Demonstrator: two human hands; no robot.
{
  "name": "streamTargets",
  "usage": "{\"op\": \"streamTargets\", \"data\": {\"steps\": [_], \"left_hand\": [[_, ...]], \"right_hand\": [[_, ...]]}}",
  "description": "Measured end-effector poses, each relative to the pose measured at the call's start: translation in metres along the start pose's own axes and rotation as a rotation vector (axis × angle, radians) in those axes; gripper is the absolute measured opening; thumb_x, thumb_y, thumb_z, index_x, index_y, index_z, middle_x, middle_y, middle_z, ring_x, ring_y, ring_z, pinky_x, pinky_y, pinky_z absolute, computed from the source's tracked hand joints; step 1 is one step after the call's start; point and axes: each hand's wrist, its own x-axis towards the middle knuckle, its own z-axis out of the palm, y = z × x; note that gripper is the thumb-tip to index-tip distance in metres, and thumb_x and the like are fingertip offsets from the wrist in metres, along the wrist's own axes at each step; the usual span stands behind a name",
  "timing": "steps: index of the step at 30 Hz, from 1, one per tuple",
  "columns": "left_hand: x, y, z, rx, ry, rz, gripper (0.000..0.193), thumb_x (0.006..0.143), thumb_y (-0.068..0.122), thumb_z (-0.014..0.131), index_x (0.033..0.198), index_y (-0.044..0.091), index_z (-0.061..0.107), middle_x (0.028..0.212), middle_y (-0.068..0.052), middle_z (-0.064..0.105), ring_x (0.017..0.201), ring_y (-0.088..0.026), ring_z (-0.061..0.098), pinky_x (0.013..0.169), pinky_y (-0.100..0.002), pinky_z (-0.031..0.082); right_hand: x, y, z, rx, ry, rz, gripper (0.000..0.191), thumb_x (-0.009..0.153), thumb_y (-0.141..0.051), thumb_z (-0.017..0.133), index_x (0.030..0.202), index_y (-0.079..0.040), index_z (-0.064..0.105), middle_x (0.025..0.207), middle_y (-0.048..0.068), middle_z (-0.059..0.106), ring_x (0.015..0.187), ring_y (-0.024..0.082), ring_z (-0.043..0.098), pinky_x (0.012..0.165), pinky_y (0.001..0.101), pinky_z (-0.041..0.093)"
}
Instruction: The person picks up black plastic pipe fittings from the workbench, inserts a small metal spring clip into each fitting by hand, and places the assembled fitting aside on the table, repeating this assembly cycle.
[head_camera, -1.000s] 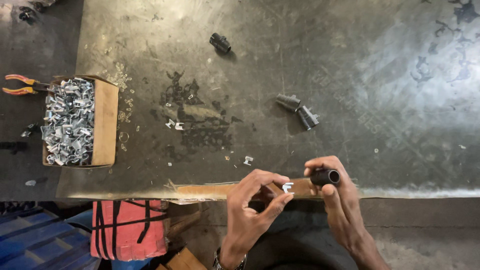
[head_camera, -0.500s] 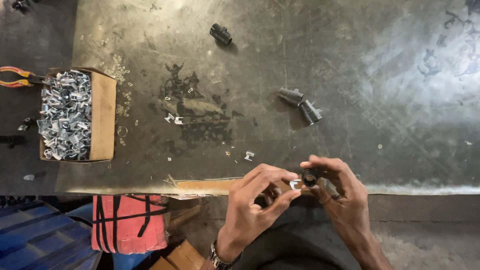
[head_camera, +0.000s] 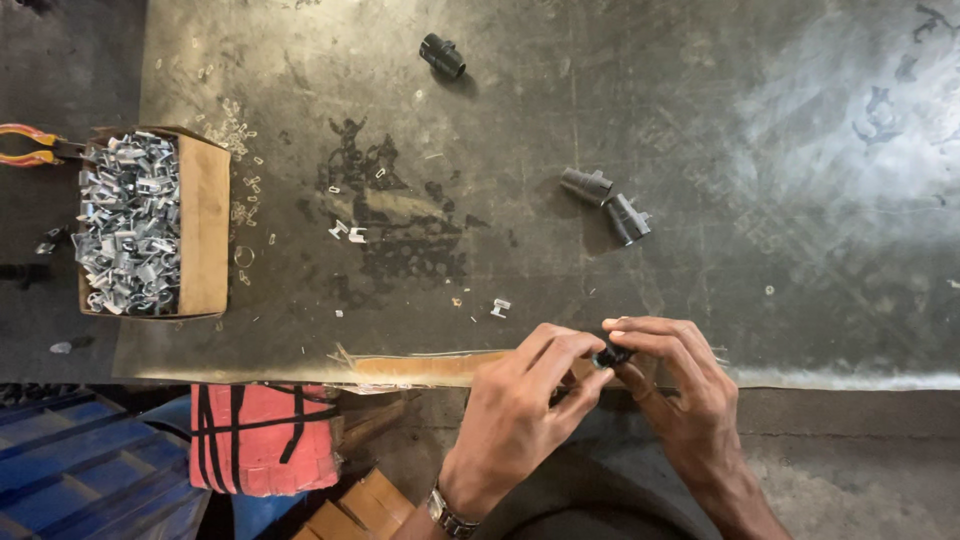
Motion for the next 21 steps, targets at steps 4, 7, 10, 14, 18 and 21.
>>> {"op": "streamTargets", "data": {"steps": [4, 7, 10, 14, 18, 21], "left_hand": [[0.005, 0.004, 0.000, 0.007, -0.001, -0.003, 0.047, 0.089, 0.019, 0.082, 0.131, 0.006, 0.066, 0.110, -0.005, 0.068, 0.076, -0.015, 0.071, 0.066, -0.028, 0.058], [0.012, 0.005, -0.008, -0.025, -0.030, -0.090, 0.056, 0.086, 0.020, 0.082, 0.136, 0.005, 0.063, 0.107, -0.006, 0.069, 0.068, -0.014, 0.069, 0.060, -0.026, 0.057], [0.021, 0.001, -0.030, 0.061, 0.076, -0.118, 0.045, 0.087, 0.019, 0.082, 0.128, 0.009, 0.066, 0.105, -0.005, 0.071, 0.065, -0.012, 0.069, 0.057, -0.025, 0.057], [0.048, -0.020, -0.066, 0.163, 0.148, -0.124, 0.029, 0.090, 0.019, 0.080, 0.116, 0.012, 0.068, 0.099, -0.003, 0.070, 0.066, -0.012, 0.070, 0.057, -0.028, 0.057], [0.106, -0.054, -0.095, 0.378, 0.052, -0.117, 0.032, 0.090, 0.020, 0.077, 0.119, 0.013, 0.065, 0.105, -0.003, 0.068, 0.069, -0.020, 0.072, 0.068, -0.038, 0.056], [0.163, -0.074, -0.103, 0.658, 0.184, 0.157, 0.036, 0.093, 0.008, 0.072, 0.128, 0.011, 0.065, 0.124, -0.012, 0.063, 0.103, -0.033, 0.067, 0.084, -0.044, 0.056]], "right_hand": [[0.000, -0.001, 0.001, 0.008, -0.007, 0.118, 0.036, 0.080, -0.007, 0.082, 0.112, -0.008, 0.067, 0.117, 0.005, 0.072, 0.108, 0.019, 0.072, 0.085, 0.0329, 0.060], [0.009, 0.005, -0.008, -0.029, 0.064, -0.046, 0.035, 0.082, -0.006, 0.079, 0.114, -0.009, 0.065, 0.121, 0.004, 0.071, 0.119, 0.024, 0.069, 0.101, 0.0383, 0.054], [0.028, 0.030, -0.034, -0.345, 0.138, -0.075, 0.035, 0.080, -0.005, 0.085, 0.110, -0.006, 0.068, 0.117, 0.009, 0.070, 0.112, 0.030, 0.067, 0.098, 0.0407, 0.051], [0.052, 0.080, -0.072, -0.272, 0.172, 0.215, 0.033, 0.100, -0.016, 0.085, 0.125, -0.006, 0.066, 0.119, 0.009, 0.061, 0.102, 0.024, 0.061, 0.091, 0.0379, 0.049], [0.063, 0.094, -0.087, -0.309, 0.202, 0.183, 0.045, 0.097, -0.017, 0.084, 0.132, -0.003, 0.060, 0.135, 0.012, 0.061, 0.125, 0.027, 0.059, 0.101, 0.0456, 0.050], [0.057, 0.070, -0.074, -0.309, 0.297, 0.084, 0.044, 0.101, -0.019, 0.081, 0.135, -0.003, 0.058, 0.144, 0.014, 0.058, 0.137, 0.029, 0.055, 0.109, 0.0480, 0.047]]}}
